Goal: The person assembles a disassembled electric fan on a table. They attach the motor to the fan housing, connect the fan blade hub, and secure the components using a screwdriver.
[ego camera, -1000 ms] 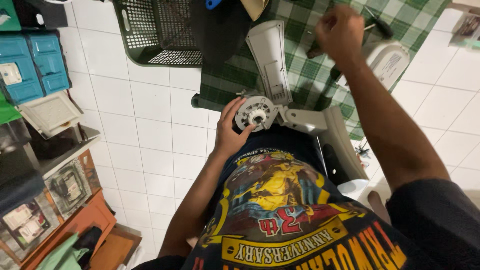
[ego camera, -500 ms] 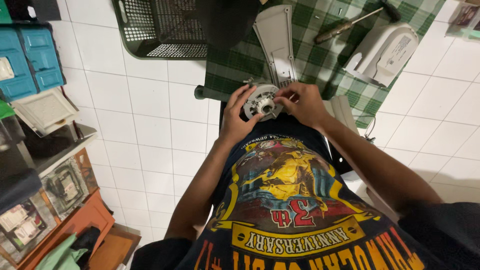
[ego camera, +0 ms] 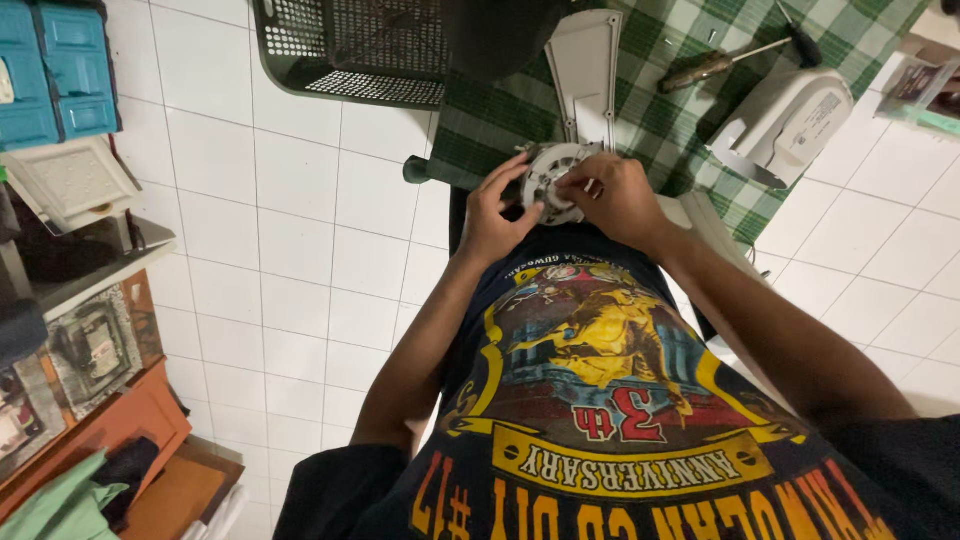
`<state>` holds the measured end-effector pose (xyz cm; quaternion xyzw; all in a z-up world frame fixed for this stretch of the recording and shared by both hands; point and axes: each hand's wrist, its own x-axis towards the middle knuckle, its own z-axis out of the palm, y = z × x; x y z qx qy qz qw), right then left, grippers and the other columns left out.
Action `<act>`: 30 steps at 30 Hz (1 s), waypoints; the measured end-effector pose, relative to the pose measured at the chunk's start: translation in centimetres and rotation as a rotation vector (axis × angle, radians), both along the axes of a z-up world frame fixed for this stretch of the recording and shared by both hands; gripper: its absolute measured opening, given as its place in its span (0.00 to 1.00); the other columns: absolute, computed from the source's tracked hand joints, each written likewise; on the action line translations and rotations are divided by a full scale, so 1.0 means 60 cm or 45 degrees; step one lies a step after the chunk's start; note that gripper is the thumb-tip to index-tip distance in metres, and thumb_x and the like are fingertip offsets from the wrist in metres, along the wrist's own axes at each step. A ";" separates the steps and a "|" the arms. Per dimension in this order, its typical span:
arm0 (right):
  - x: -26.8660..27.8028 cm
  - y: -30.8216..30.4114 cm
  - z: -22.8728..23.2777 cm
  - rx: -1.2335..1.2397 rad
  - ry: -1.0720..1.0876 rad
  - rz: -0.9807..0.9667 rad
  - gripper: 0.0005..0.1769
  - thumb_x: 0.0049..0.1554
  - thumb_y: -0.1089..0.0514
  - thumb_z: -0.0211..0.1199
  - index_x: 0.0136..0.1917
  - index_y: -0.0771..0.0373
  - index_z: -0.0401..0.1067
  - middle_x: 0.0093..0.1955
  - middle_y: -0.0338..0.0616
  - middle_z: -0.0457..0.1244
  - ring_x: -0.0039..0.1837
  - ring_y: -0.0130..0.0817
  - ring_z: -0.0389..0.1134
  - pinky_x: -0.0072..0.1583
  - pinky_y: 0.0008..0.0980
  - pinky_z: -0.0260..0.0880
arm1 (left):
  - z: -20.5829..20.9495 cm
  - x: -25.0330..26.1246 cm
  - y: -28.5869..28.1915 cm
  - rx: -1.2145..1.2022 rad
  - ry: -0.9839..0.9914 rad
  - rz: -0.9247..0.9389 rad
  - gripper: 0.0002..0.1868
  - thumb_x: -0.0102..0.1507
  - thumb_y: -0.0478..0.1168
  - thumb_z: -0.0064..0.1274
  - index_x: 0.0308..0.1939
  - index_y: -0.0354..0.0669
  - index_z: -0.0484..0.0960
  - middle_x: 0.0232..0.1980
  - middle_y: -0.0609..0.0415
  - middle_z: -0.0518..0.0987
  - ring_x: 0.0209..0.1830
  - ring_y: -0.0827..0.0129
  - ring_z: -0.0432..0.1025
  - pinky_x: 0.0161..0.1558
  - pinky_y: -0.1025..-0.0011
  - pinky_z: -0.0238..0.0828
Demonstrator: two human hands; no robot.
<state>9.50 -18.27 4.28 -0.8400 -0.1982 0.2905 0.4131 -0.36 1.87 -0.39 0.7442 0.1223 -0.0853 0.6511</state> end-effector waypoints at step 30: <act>0.009 0.021 0.001 -0.089 0.199 -0.007 0.05 0.58 0.64 0.68 0.49 0.66 0.80 0.46 0.48 0.67 0.42 0.34 0.72 0.44 0.33 0.72 | -0.083 -0.035 -0.028 -0.224 0.029 0.111 0.15 0.61 0.31 0.61 0.51 0.33 0.80 0.76 0.47 0.66 0.72 0.57 0.68 0.65 0.63 0.73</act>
